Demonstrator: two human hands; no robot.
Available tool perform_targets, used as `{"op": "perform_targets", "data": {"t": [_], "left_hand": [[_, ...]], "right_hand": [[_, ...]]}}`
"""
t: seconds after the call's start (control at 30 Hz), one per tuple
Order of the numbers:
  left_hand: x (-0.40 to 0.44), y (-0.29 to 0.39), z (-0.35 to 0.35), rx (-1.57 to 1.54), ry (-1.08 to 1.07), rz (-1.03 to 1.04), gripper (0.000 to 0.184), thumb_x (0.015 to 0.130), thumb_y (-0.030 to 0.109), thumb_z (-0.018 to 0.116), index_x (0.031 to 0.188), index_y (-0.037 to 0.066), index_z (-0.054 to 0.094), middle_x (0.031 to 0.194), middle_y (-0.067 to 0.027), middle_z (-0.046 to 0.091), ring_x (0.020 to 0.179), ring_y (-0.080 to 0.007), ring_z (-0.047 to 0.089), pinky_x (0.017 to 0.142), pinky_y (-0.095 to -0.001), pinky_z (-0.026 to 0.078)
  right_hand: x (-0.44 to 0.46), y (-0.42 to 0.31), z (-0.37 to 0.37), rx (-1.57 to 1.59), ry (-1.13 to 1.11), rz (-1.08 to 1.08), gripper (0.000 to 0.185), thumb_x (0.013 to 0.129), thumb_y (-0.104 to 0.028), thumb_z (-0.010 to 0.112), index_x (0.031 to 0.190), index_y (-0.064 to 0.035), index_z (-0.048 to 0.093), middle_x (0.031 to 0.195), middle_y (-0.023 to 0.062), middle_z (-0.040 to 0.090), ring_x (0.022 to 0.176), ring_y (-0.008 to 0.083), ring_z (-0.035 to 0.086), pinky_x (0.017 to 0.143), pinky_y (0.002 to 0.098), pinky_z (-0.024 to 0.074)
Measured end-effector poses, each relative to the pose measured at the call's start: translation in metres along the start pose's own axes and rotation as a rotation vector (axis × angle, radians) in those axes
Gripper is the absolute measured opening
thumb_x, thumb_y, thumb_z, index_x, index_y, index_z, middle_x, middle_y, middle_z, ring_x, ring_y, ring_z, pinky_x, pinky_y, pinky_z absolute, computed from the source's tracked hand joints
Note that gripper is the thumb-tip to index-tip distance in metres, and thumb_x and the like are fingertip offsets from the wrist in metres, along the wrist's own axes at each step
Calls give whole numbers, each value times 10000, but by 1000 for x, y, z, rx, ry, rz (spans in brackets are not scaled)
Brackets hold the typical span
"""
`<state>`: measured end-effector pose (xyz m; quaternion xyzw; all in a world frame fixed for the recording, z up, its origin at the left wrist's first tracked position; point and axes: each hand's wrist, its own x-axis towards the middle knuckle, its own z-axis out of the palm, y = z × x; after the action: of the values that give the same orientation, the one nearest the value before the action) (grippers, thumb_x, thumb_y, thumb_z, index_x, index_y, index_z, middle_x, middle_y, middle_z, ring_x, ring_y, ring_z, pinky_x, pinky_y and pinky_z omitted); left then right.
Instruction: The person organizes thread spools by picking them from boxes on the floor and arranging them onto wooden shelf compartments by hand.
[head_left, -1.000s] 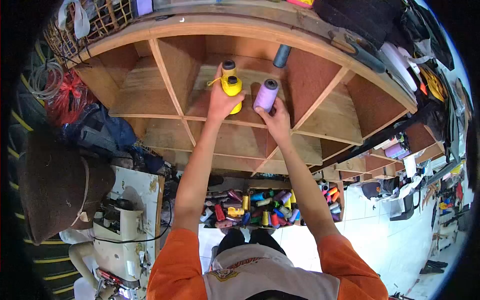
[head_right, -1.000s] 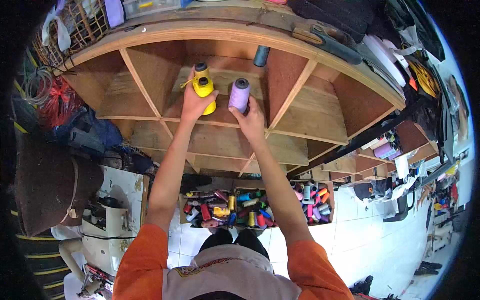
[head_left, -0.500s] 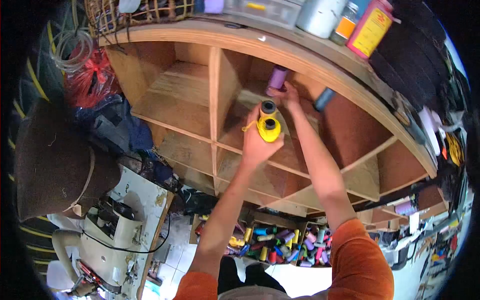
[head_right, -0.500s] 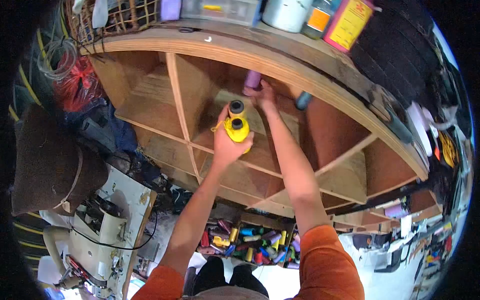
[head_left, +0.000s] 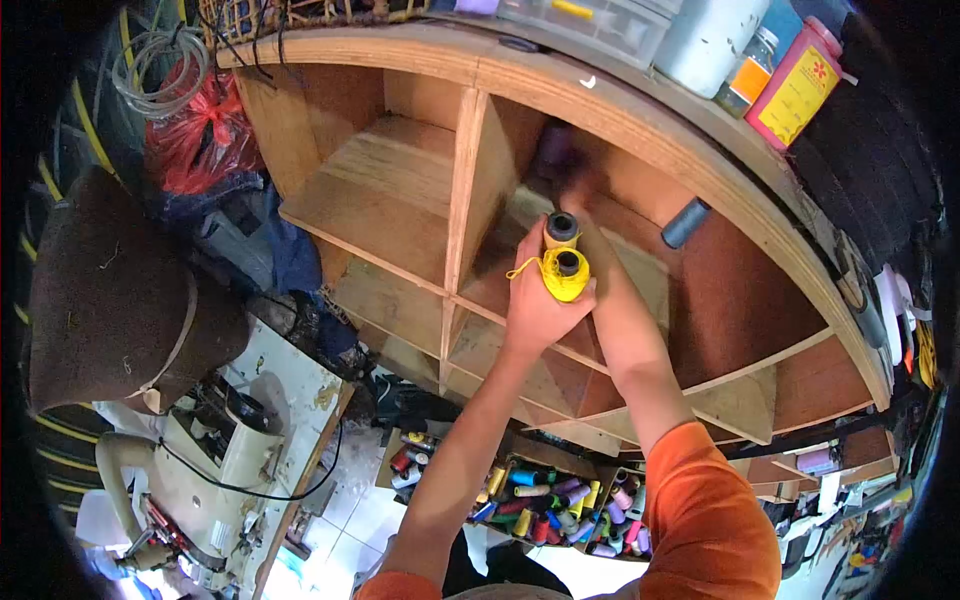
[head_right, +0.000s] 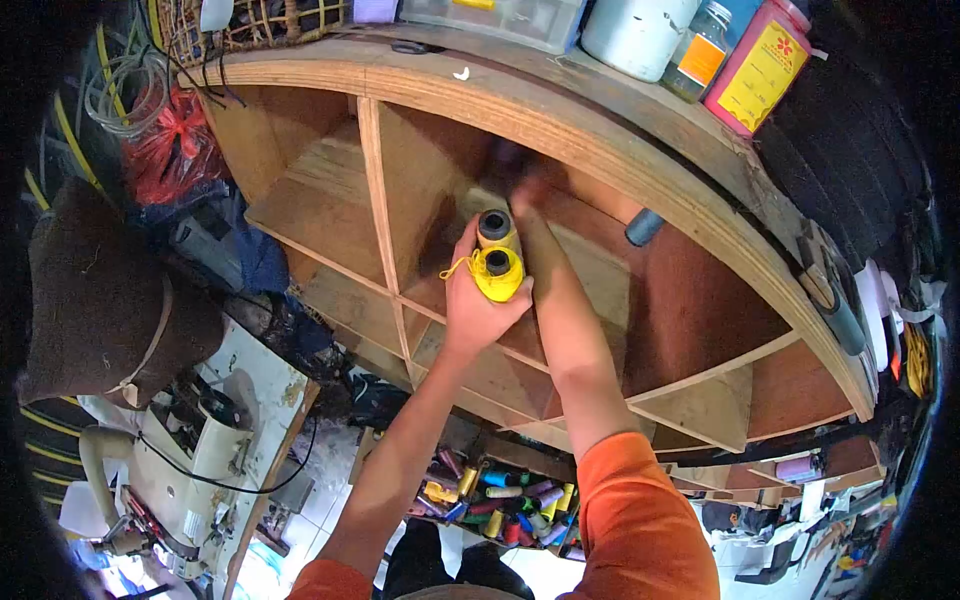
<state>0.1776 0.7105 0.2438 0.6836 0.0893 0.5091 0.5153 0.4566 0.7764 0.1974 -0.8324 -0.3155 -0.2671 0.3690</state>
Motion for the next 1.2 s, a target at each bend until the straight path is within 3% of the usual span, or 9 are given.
{"op": "perform_targets", "data": {"t": [0.13, 0.23, 0.33, 0.43, 0.53, 0.8, 0.9, 1.0, 1.2], "left_hand": [[-1, 3, 1, 77, 1, 38, 829, 579, 103, 760, 1305, -15, 377, 1198, -198, 521, 1123, -303, 529, 957, -364, 416], [0, 4, -1, 28, -47, -9, 844, 586, 132, 747, 1315, -10, 347, 1235, -233, 473, 1165, -385, 466, 963, -420, 408], [1, 0, 1, -48, -55, -68, 816, 590, 122, 737, 1308, 0, 369, 1165, -220, 536, 1095, -363, 535, 915, -404, 443], [1, -2, 2, -29, -52, -63, 820, 599, 129, 740, 1319, 5, 370, 1092, -205, 591, 1014, -331, 597, 862, -385, 475], [3, 1, -1, 2, -74, -94, 752, 622, 143, 752, 1283, 6, 421, 1058, -180, 620, 1003, -283, 617, 853, -367, 483], [3, -6, 0, -30, 23, -65, 641, 644, 153, 760, 1202, -8, 490, 1045, -162, 633, 982, -259, 630, 854, -347, 487], [1, -4, 0, -36, 122, -198, 491, 661, 162, 765, 1055, -17, 533, 909, -137, 650, 848, -241, 654, 759, -351, 509], [-2, 4, 0, -28, 144, -195, 296, 685, 145, 771, 851, -5, 577, 782, -86, 647, 697, -165, 617, 672, -330, 501], [-2, 1, 0, -23, 155, -186, 353, 673, 166, 772, 884, 4, 539, 774, -116, 638, 704, -228, 638, 661, -347, 507]], "right_hand": [[-14, -25, -55, 264, -210, 153, 487, 735, -24, 573, 1219, -10, 519, 1151, 100, 589, 1092, 188, 531, 957, 317, 402], [-44, -57, -145, 801, -648, 384, 517, 717, -1, 569, 1230, -3, 509, 1145, 94, 588, 1103, 175, 522, 975, 308, 390], [-84, -56, -192, 936, -936, 246, 629, 632, 45, 600, 1253, 8, 503, 1216, 88, 567, 1149, 191, 499, 1027, 314, 336], [-97, -61, -204, 808, -836, -19, 581, 686, 40, 635, 1249, 27, 494, 1221, 107, 562, 1122, 168, 512, 991, 305, 373], [-98, -66, -216, 706, -917, 76, 546, 734, 23, 631, 1257, 32, 477, 1216, 111, 563, 1090, 164, 528, 957, 301, 401], [-107, -53, -188, 823, -572, -41, 517, 784, -68, 646, 1260, 16, 461, 1190, 121, 571, 1123, 190, 509, 1001, 334, 353], [-84, -50, -177, 625, -471, 197, 511, 801, -117, 658, 1252, 13, 458, 1192, 155, 569, 1133, 234, 517, 1000, 340, 355], [-50, 5, -103, 469, -221, 156, 489, 791, -182, 662, 1198, 27, 486, 1171, 213, 569, 1134, 315, 526, 971, 369, 386], [-12, 4, -56, -185, -126, 85, 476, 720, -110, 624, 1156, 47, 515, 1138, 277, 559, 1078, 385, 540, 936, 412, 428]]}}
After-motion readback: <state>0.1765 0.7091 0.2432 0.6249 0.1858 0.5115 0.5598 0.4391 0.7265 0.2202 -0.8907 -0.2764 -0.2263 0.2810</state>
